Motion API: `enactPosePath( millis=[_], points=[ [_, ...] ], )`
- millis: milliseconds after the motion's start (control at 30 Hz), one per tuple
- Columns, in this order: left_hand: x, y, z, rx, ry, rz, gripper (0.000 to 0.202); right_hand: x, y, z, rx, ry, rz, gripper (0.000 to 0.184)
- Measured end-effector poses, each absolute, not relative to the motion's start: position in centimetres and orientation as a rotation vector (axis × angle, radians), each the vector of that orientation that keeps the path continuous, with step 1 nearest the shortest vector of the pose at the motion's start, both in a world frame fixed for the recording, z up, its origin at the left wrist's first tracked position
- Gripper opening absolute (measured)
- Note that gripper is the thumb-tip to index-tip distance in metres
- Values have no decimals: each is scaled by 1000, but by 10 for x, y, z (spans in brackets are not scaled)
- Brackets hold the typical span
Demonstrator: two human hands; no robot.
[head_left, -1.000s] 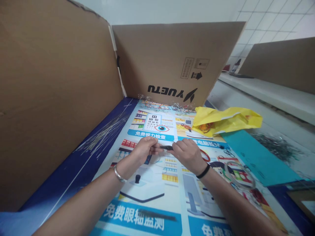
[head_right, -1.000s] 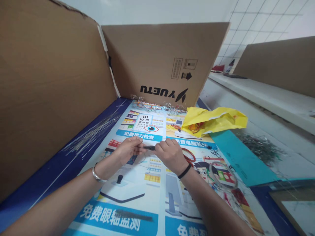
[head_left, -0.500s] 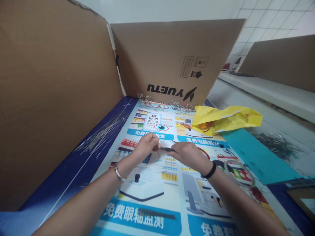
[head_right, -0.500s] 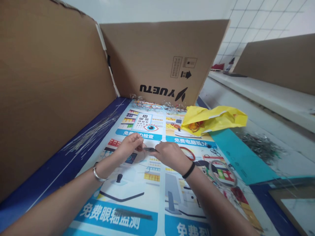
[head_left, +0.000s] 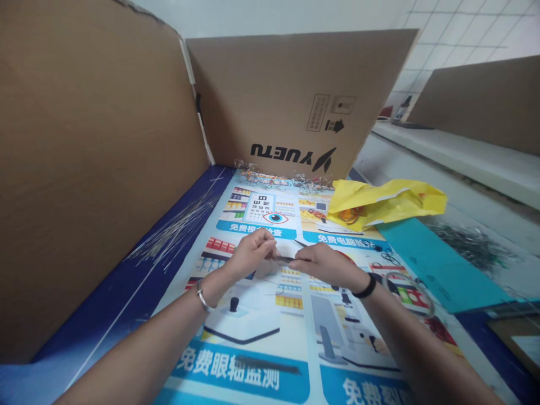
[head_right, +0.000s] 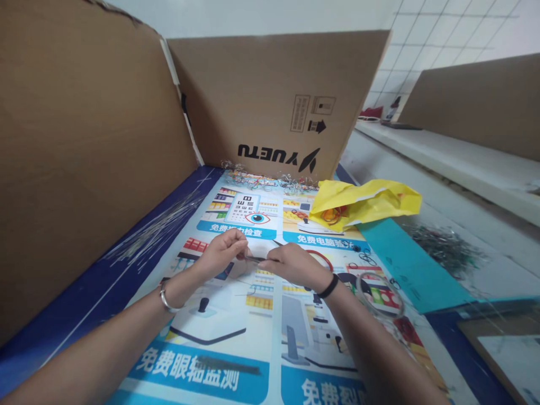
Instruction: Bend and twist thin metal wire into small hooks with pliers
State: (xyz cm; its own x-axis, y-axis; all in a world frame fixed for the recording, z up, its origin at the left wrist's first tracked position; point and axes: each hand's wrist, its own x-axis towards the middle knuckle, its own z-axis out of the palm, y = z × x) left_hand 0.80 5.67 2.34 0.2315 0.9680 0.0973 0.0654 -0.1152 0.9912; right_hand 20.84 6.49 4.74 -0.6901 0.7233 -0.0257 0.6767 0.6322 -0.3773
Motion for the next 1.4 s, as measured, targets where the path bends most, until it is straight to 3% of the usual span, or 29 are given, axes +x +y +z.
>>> enactPosePath(
  millis=[233,367,600,1400],
  points=[
    [2,63,18,1062,1134,1057,22,197,61,18,-1068,-2452,-456,34],
    [4,59,16,949,1047,1049,22,193,54,17,-852,-2492,-685,29],
    [11,52,27,811,996,1036,17,191,50,21,-801,-2519,-754,20],
    [15,51,25,732,902,1056,20,190,50,16,-817,-2493,-741,18]
  ],
)
